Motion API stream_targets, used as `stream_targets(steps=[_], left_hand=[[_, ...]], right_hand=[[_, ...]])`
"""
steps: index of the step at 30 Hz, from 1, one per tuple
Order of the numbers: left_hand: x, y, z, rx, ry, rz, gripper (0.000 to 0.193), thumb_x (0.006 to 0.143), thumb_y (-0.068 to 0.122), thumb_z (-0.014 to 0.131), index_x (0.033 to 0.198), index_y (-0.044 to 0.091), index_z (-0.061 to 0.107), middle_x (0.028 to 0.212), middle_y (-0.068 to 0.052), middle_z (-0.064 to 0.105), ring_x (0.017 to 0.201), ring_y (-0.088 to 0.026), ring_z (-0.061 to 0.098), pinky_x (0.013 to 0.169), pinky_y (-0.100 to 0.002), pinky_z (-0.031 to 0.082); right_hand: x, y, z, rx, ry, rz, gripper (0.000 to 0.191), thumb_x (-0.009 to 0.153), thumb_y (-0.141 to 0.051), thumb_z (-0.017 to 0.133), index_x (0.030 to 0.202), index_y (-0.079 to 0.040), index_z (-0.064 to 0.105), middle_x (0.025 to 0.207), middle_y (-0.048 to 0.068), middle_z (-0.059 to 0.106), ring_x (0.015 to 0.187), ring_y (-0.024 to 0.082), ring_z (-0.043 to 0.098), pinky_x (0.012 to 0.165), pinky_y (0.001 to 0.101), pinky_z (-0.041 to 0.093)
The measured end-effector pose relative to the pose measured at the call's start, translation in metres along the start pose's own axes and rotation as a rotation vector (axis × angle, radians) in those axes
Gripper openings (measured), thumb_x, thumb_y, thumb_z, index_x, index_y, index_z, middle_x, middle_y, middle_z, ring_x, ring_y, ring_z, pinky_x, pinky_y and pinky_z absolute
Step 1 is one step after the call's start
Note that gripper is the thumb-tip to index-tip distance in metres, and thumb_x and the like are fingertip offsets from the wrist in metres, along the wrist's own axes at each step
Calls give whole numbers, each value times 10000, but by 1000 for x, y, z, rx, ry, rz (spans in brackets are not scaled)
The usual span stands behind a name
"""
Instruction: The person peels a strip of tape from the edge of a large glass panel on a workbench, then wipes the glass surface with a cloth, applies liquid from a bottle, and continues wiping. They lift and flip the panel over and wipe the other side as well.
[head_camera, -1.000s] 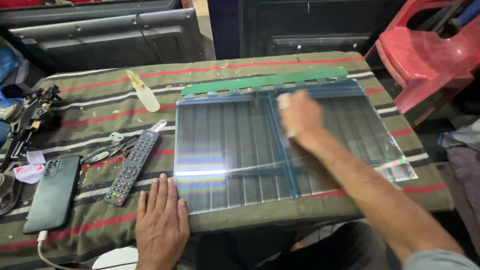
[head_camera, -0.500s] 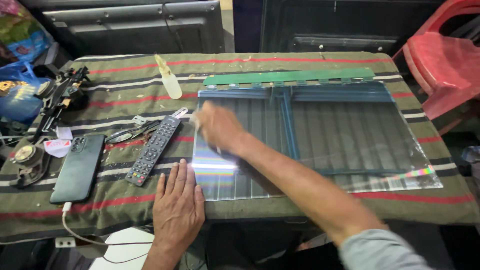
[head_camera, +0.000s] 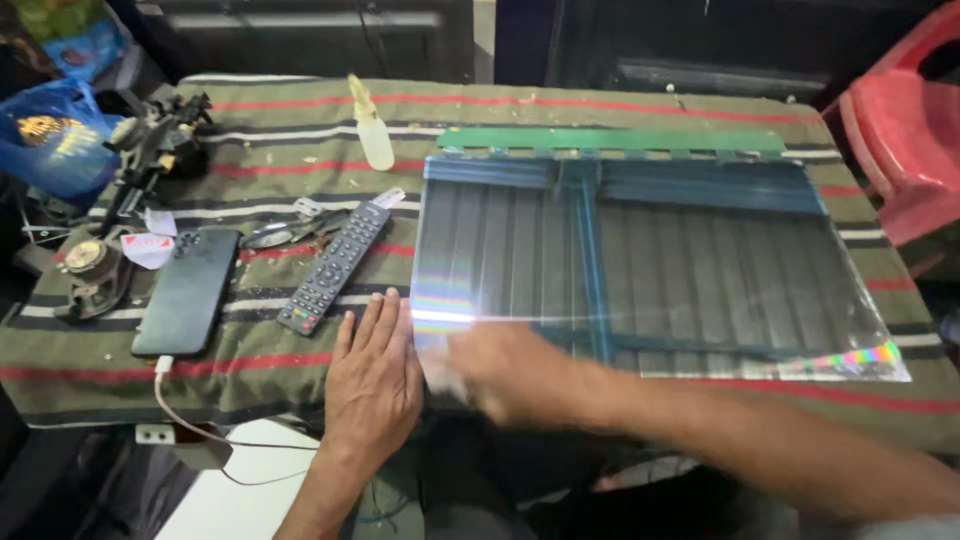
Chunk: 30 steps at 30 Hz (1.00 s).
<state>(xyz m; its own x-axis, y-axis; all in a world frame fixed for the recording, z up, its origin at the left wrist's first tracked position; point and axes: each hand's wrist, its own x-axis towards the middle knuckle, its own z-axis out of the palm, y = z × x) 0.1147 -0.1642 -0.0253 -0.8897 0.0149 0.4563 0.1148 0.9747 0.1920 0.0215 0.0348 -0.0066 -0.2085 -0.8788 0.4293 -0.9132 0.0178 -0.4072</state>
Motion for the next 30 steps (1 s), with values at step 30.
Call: stream_targets(steps=[30], left_hand=[[-7,-11,11,-11,-31,59,531,941,194,477,1422,-19,551,1536,-206,511,1462,-350,436,1225,-523,273]], right_hand=[[-291,-9,-158,-1078,329,1458,309,974,-354,686,1021,-55,748,967,239,702,832,451,692,740,561,545]])
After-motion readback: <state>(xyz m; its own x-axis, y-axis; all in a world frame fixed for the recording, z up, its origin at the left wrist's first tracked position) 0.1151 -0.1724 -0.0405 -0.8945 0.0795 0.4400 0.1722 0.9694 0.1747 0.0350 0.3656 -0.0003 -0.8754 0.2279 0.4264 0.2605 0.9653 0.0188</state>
